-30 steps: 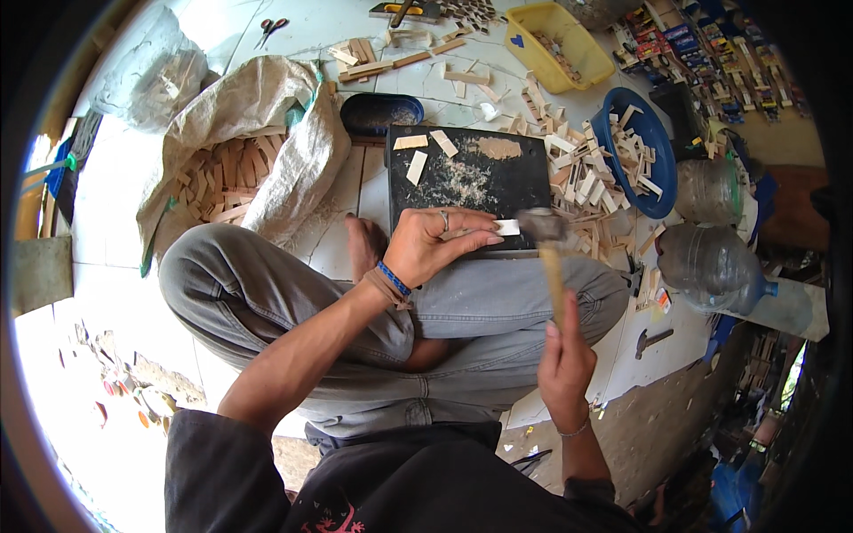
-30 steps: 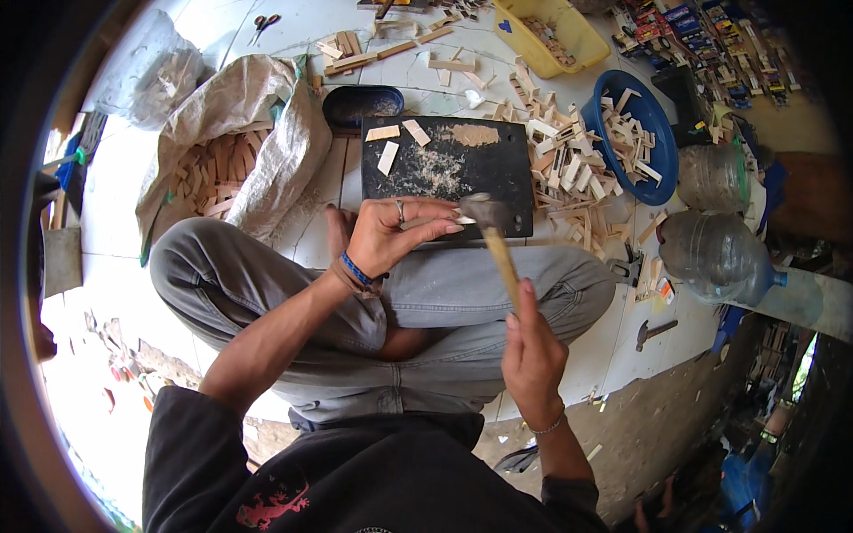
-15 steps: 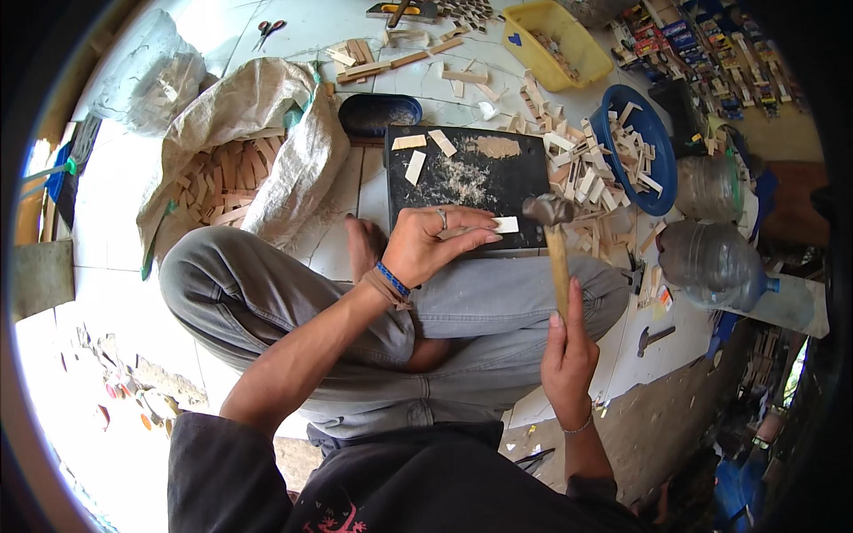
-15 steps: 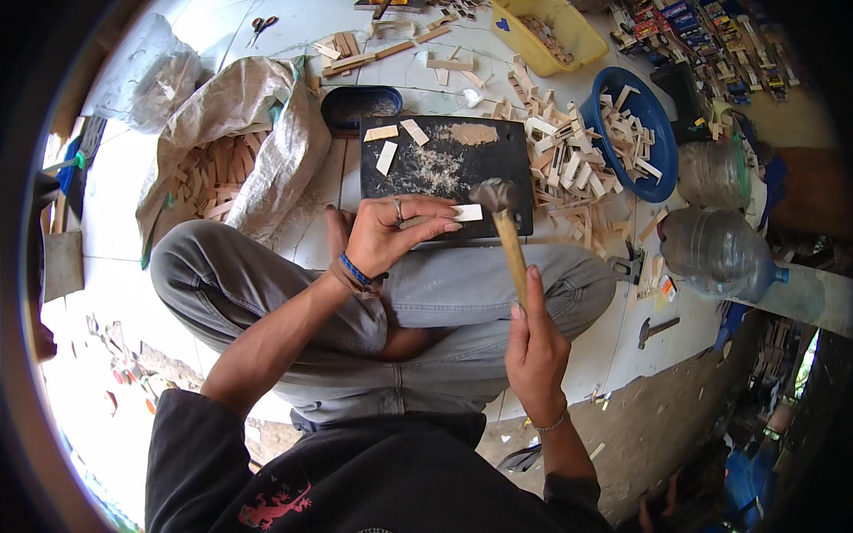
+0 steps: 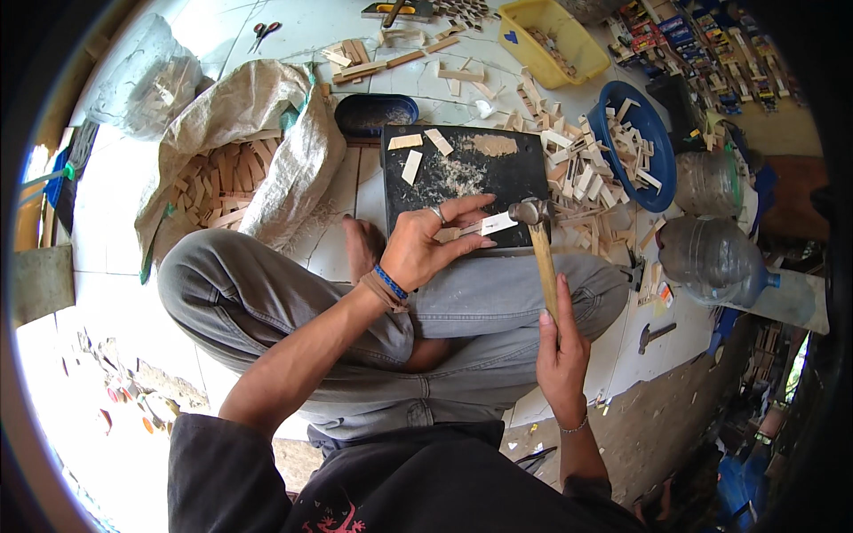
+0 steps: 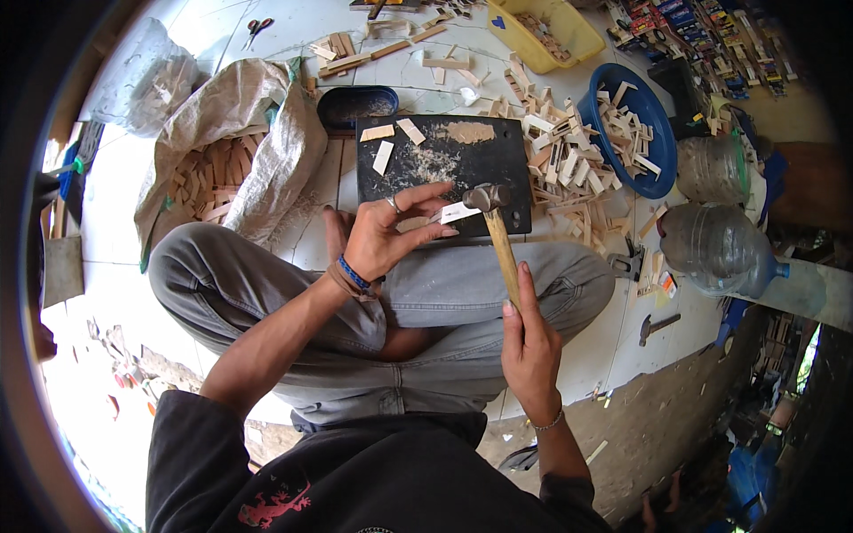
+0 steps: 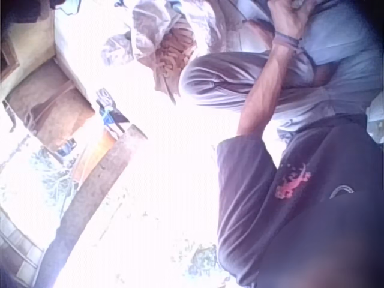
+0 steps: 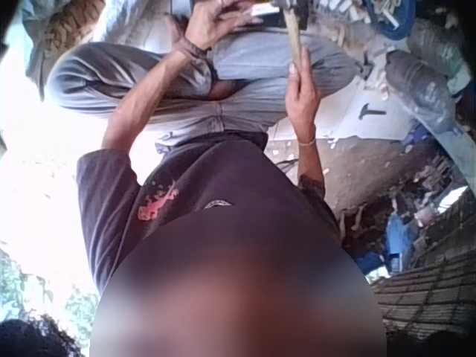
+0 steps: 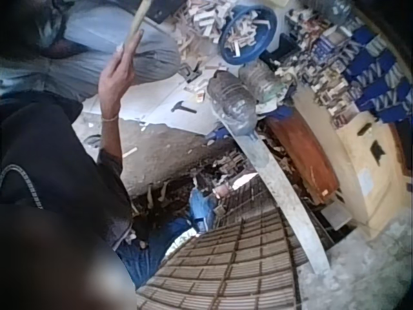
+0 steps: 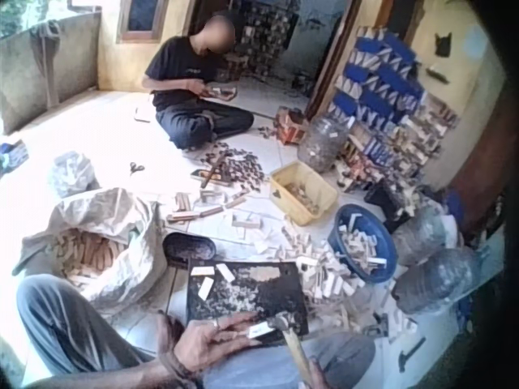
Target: The person sits on the floor and repeatedly picks up small wooden pieces from a sack. They place each piece on a black board and use a hammer to strike and shape it, then set the finished piece aside. Another person works nearby in the background.
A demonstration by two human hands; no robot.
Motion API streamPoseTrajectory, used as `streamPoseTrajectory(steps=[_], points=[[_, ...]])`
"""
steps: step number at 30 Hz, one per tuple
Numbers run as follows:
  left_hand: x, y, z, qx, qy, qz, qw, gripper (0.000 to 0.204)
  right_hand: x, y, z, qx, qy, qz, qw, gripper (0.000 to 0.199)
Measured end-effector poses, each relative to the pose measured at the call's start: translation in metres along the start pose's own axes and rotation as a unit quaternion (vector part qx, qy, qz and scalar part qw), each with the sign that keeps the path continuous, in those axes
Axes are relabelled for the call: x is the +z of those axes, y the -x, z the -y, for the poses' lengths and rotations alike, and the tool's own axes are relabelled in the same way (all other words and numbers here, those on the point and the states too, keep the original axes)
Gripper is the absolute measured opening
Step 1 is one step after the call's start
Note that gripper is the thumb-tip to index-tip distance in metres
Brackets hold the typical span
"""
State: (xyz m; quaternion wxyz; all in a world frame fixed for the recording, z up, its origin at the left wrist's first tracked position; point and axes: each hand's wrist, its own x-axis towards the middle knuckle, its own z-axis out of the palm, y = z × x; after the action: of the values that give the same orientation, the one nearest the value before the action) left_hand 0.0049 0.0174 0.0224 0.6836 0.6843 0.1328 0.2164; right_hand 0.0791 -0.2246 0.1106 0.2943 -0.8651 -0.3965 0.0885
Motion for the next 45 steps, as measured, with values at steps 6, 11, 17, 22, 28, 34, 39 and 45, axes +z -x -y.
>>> streamPoseTrajectory(steps=[6,11,17,22,28,34,39,45], points=[[0.001,-0.001,0.006,0.014,0.012,-0.009,1.0,0.038,-0.006,0.007,-0.004,0.049,0.003,0.072,0.996,0.054],[0.0,0.0,0.01,-0.006,0.01,-0.003,1.0,0.038,0.002,0.016,-0.013,-0.049,0.008,-0.058,0.997,0.055],[0.001,0.0,0.007,-0.001,0.023,-0.006,1.0,0.037,0.005,0.017,-0.019,-0.002,0.031,0.069,0.997,0.055],[0.002,0.0,0.007,-0.012,0.033,-0.005,0.999,0.038,0.003,0.021,-0.018,-0.055,0.004,-0.105,0.993,0.057],[0.002,0.0,0.007,0.005,0.008,-0.007,1.0,0.04,0.009,0.023,-0.03,-0.009,0.041,0.004,0.999,0.056],[0.002,0.001,0.008,-0.018,0.022,-0.01,1.0,0.038,0.011,0.024,-0.03,-0.059,0.013,-0.03,0.998,0.056],[0.002,0.002,0.007,-0.001,0.021,-0.011,1.0,0.037,0.007,0.026,-0.028,-0.038,0.027,-0.096,0.994,0.055],[0.002,0.0,0.008,-0.001,0.026,-0.011,1.0,0.037,0.006,0.015,-0.022,-0.047,0.073,0.072,0.994,0.055]])
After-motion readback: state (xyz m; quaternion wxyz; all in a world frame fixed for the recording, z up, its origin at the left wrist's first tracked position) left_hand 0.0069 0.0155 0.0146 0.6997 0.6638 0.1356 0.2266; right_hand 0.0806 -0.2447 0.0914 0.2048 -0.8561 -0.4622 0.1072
